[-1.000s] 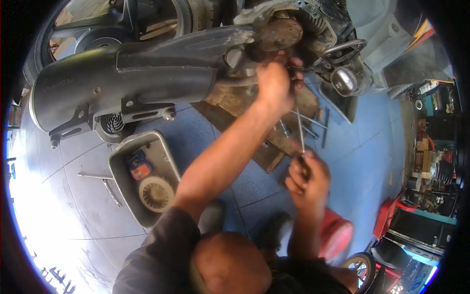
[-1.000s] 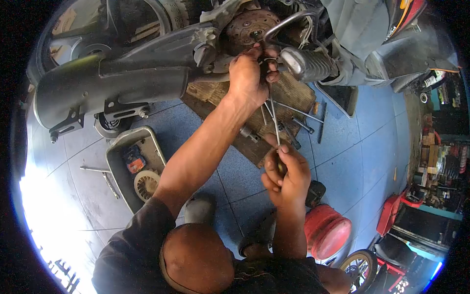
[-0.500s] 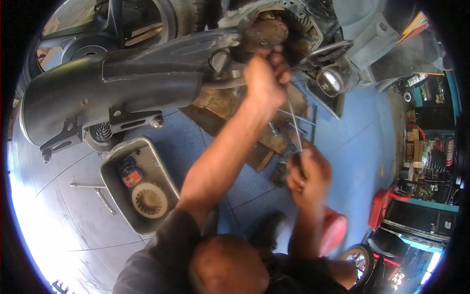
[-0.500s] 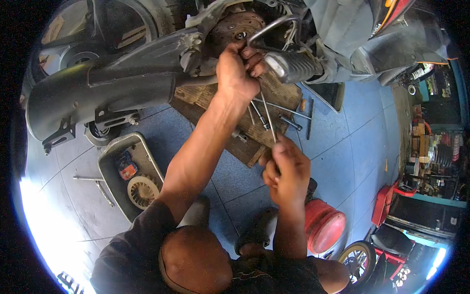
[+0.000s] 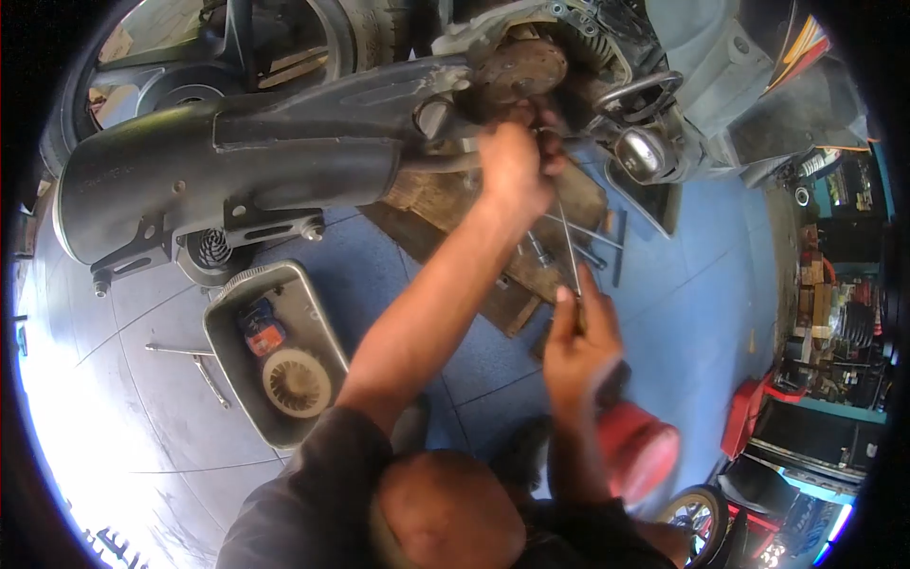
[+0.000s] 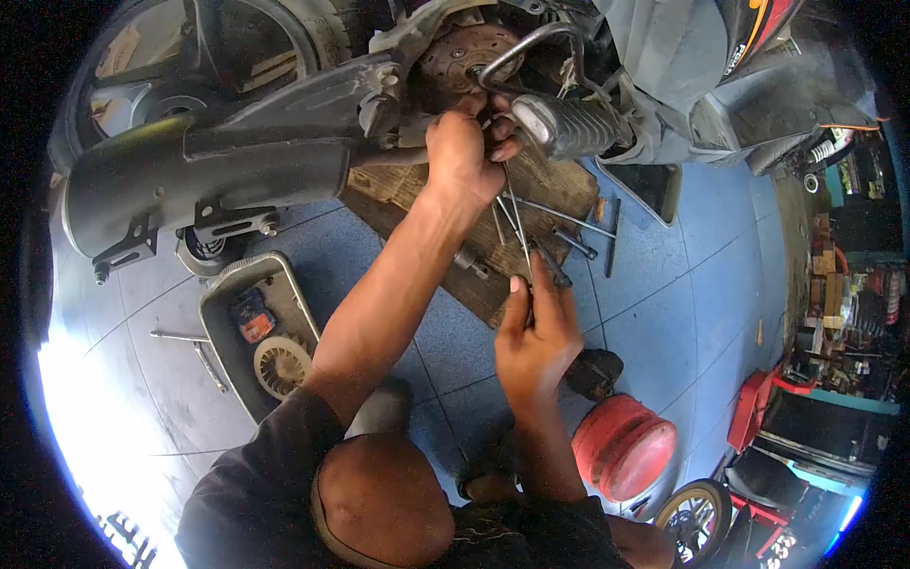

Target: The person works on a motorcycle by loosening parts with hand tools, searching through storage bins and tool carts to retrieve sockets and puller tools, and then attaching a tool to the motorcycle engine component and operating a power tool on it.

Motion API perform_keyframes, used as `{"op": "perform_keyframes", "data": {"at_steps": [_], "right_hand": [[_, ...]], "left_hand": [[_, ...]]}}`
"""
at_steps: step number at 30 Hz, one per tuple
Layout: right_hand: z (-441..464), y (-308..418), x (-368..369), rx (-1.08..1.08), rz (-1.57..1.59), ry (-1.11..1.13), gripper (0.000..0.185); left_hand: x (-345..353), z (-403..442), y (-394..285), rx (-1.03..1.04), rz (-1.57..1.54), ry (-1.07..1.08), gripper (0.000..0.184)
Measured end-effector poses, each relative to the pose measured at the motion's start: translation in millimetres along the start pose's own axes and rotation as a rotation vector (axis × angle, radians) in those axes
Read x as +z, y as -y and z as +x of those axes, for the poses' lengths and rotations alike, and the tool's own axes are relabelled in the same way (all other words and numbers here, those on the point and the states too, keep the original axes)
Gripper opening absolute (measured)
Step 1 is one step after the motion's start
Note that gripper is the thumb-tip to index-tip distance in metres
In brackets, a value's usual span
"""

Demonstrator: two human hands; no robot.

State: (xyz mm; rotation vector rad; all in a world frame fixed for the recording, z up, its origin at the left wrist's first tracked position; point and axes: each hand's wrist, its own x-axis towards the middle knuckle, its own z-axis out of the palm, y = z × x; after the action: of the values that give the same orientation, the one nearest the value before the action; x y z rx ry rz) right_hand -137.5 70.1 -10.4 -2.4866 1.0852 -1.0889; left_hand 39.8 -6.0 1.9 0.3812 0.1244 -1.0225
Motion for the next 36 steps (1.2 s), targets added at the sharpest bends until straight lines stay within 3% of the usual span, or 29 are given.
{"op": "perform_keyframes", "data": {"at_steps": [2, 4, 6, 8, 9, 15, 22, 24, 27, 28, 29, 36], "right_hand": [[-0.9, -7.0, -2.5, 0.082, 0.252, -0.031, 0.033], [9.2, 2.4, -25.7, 0.741, 0.928, 0.225, 0.03], [6.7, 3.5, -23.6, 1.07, 1.254, 0.36, 0.029], [-4.9, -6.1, -1.6, 0.171, 0.053, 0.032, 0.029], [0.3, -4.9, -0.9, 0.086, -0.015, -0.017, 0.029], [6.5, -20.5, -4.4, 0.252, 0.114, 0.005, 0.027], [8.1, -30.9, -1.1, 0.245, 0.191, 0.033, 0.026], [11.9, -26.0, -4.3, 0.336, 0.177, 0.053, 0.027], [8.3, -34.3, -3.8, 0.215, 0.082, 0.026, 0.027], [9.8, -36.4, -3.1, 0.156, 0.053, 0.013, 0.027], [9.8, -37.9, -2.2, 0.124, 0.073, -0.016, 0.027], [10.3, -44.4, -0.8, 0.171, 0.109, -0.038, 0.026]], "left_hand": [[-1.0, -1.5, -2.7, -0.021, -0.019, -0.006, 0.009], [-8.4, 1.1, -3.7, -0.043, -0.031, 0.026, 0.01], [-9.2, 5.5, -2.8, -0.128, -0.031, 0.031, 0.01], [-7.1, 8.0, -4.0, -0.126, -0.028, 0.068, 0.011], [-5.5, 8.9, -4.6, -0.13, -0.021, 0.102, 0.012], [-8.8, 13.5, 4.0, -0.01, 0.08, 0.032, 0.018], [-2.2, 17.0, -0.8, 0.072, -0.062, -0.155, 0.014], [-3.4, 22.4, -4.5, 0.041, -0.015, -0.136, 0.013], [-7.8, 27.3, -0.9, 0.014, -0.157, -0.118, 0.011], [-3.5, 22.9, -1.2, 0.072, 0.009, -0.138, 0.011], [-1.6, 20.2, -3.0, 0.061, -0.022, -0.109, 0.011], [-11.8, 24.3, 1.5, 0.005, -0.082, 0.043, 0.021]]}}
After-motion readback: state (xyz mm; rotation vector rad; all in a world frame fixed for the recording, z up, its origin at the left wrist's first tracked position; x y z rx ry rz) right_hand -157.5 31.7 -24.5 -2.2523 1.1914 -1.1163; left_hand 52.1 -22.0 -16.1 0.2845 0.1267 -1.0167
